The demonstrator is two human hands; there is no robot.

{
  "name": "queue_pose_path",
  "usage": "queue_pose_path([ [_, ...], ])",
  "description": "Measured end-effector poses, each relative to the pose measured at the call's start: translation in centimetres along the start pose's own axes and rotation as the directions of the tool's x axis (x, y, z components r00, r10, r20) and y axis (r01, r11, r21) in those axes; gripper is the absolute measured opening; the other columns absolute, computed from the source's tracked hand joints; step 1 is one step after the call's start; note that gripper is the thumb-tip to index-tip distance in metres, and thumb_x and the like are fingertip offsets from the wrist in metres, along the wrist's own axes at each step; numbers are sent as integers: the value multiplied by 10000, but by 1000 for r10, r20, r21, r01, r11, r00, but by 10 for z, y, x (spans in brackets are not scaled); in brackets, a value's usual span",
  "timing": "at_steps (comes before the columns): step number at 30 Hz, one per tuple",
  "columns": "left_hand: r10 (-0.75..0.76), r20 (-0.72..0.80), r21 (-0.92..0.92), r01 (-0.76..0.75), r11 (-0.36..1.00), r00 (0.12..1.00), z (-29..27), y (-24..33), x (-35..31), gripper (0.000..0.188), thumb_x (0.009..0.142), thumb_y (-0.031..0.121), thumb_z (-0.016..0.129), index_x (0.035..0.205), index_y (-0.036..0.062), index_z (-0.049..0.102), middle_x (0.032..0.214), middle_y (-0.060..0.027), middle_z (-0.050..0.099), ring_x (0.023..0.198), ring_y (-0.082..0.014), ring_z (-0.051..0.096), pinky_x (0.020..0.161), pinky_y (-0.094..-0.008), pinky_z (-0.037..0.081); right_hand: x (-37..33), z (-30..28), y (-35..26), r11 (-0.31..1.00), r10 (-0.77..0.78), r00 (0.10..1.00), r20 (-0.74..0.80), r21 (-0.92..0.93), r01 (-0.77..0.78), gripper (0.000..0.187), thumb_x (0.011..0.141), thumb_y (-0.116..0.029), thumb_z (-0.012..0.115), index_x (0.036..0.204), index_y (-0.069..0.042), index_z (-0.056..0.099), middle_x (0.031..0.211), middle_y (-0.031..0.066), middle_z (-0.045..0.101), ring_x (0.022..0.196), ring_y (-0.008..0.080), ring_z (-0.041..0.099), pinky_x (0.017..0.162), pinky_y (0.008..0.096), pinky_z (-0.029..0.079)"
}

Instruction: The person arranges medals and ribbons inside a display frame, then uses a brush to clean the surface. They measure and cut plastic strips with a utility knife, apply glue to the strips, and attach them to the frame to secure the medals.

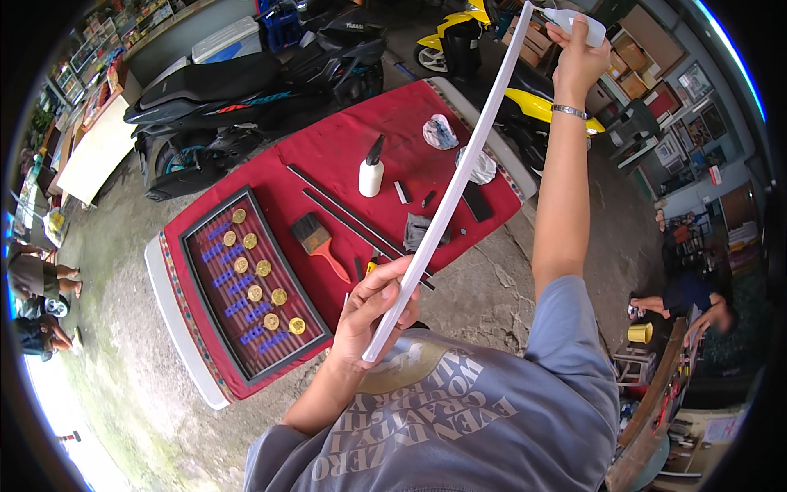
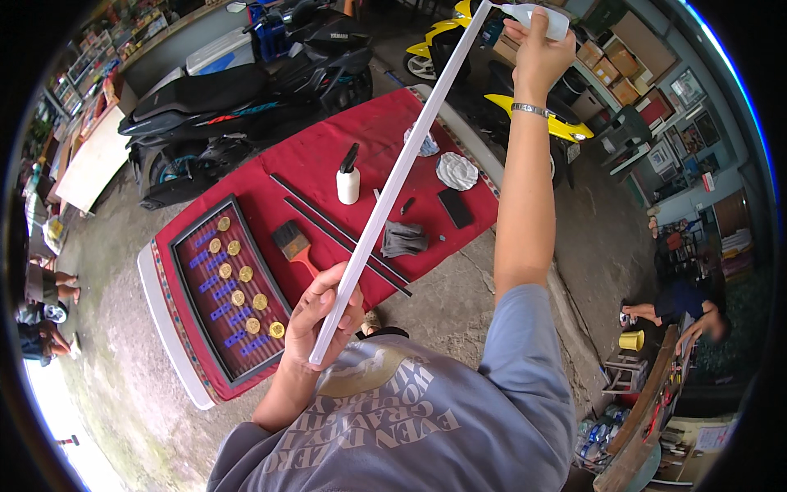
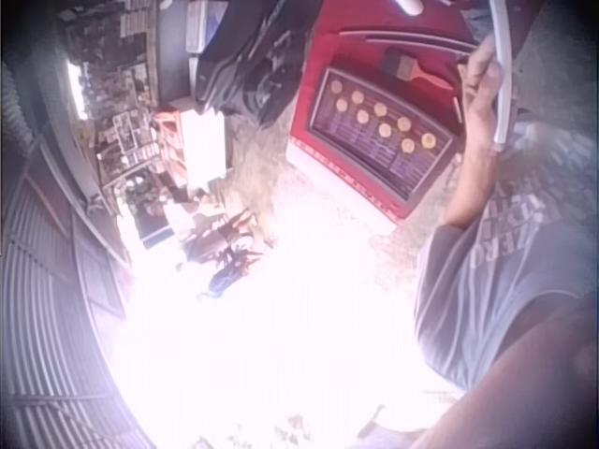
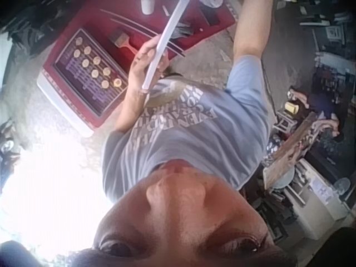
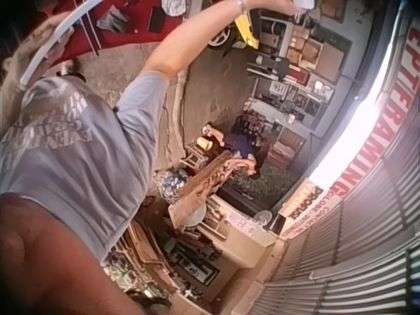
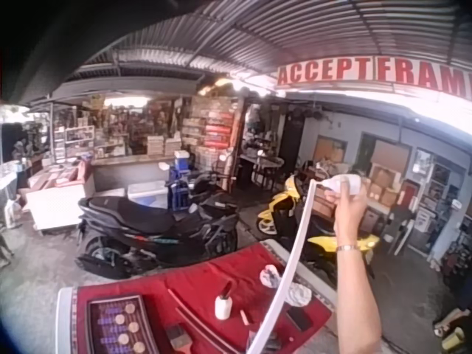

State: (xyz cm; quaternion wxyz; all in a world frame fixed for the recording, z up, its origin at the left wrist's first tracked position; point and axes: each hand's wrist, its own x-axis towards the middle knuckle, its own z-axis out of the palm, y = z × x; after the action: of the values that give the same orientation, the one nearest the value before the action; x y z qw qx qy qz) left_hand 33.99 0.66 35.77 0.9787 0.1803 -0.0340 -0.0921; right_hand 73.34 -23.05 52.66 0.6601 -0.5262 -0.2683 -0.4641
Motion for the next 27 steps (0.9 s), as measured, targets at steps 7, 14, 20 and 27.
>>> queue_pose_path([
  [7, -26, -167, 83, 40, 996, 986, -10, 18, -9, 554, 935, 212, 664, 1419, 11, 486, 1027, -101, 630, 734, -129, 570, 655, -276, 463, 11, 0, 30, 981, 186, 982, 23, -56, -185, 288, 969, -135, 589, 1194, 43, 562, 1131, 225, 646, 936, 315, 687, 792, 397, 575],
  [14, 145, -201, -248, -193, 949, 969, -90, 24, -42, 383, 1004, 130, 582, 1379, 59, 551, 948, -27, 575, 758, -101, 512, 684, -243, 433, 5, -139, 141, 514, 536, 783, 317, 613, -600, 479, 1035, -168, 510, 1462, 22, 406, 1507, 176, 451, 1310, 224, 520, 1153, 348, 387],
  [20, 521, -445, -48, -601, 798, 728, -113, 36, -95, 458, 1002, 156, 589, 1436, 66, 475, 991, -38, 585, 779, -98, 524, 703, -236, 475, -194, -59, 123, 91, 608, 408, 682, 450, -888, 339, 1029, -264, 535, 1193, 31, 516, 812, 55, 464, 663, 132, 434, 558, 228, 390],
  [27, 727, -577, 171, -814, 555, 373, -119, 32, -155, 540, 986, 184, 602, 1488, 97, 422, 1069, -29, 595, 815, -118, 551, 729, -270, 476, -366, 30, 74, -207, 659, 103, 745, 311, -927, 436, 1023, -254, 569, 1340, 29, 472, 1113, 118, 586, 901, 191, 526, 720, 302, 463],
])
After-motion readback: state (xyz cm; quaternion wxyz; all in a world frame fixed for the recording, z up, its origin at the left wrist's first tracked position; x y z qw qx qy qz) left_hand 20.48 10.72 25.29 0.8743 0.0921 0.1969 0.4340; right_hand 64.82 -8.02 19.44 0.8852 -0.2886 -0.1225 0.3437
